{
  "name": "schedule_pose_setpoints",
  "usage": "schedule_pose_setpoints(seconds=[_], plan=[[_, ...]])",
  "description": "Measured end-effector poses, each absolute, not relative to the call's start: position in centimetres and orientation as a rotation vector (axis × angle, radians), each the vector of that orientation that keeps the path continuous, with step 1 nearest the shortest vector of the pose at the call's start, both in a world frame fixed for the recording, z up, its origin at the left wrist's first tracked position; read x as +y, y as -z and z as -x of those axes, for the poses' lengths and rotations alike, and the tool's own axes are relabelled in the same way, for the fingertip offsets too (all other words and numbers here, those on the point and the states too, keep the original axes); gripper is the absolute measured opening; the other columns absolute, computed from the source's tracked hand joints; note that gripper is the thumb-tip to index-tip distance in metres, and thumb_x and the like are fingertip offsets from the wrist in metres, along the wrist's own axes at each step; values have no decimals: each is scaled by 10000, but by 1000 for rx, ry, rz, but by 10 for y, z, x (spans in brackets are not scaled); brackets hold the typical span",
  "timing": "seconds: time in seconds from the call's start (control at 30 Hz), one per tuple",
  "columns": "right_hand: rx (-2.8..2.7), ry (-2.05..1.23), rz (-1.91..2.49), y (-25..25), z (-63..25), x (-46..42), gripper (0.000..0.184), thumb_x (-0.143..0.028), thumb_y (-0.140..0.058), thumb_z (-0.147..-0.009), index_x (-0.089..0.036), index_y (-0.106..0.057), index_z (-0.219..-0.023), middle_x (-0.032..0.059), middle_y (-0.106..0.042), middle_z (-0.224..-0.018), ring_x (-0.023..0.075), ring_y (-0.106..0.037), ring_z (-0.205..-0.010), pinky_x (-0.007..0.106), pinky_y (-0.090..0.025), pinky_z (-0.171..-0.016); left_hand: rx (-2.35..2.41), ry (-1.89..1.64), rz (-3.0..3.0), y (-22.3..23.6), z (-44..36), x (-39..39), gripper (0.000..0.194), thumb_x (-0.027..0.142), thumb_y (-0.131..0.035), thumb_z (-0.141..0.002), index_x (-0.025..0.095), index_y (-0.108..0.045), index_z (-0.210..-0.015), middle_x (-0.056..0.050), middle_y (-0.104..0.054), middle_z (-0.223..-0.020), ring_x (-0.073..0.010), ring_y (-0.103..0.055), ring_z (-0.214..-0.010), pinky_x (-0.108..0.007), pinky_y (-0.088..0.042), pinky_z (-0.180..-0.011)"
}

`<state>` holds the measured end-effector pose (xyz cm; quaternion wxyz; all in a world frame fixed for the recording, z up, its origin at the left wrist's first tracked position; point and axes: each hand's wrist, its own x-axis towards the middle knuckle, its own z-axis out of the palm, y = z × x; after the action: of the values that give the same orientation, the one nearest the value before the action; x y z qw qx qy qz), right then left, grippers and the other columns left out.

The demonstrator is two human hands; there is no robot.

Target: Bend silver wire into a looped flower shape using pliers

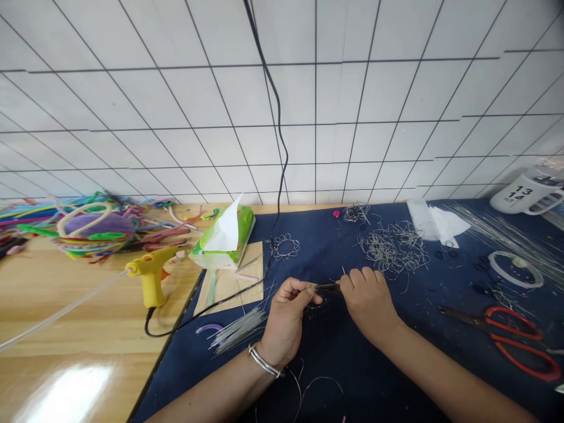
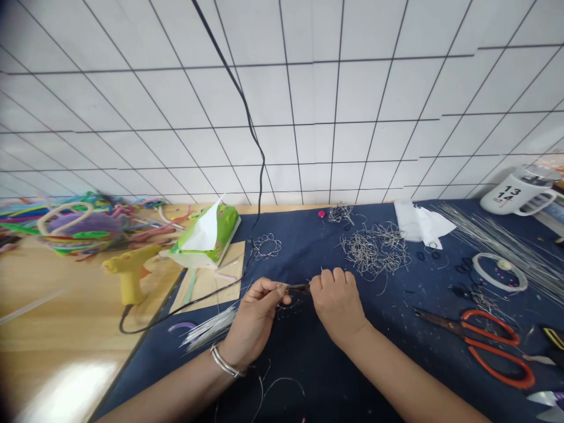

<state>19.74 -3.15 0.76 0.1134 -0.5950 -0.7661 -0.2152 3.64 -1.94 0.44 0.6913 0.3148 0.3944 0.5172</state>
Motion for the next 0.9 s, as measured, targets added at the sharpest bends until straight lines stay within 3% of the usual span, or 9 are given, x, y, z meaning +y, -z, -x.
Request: schedule_pose_setpoints(seconds=[0.9], plan=[[-2225,583,1792,-6,-196,-31,183,-86,-407,-796,-178,-476,-654,33,-429,-630,159,-323,-647,310,-201,-613,895,-1163,-588,-2,-41,-22,134,186,-654,-689,166,-527,-726,21,-637,-777,-100,-618,-721,-254,-434,-767]])
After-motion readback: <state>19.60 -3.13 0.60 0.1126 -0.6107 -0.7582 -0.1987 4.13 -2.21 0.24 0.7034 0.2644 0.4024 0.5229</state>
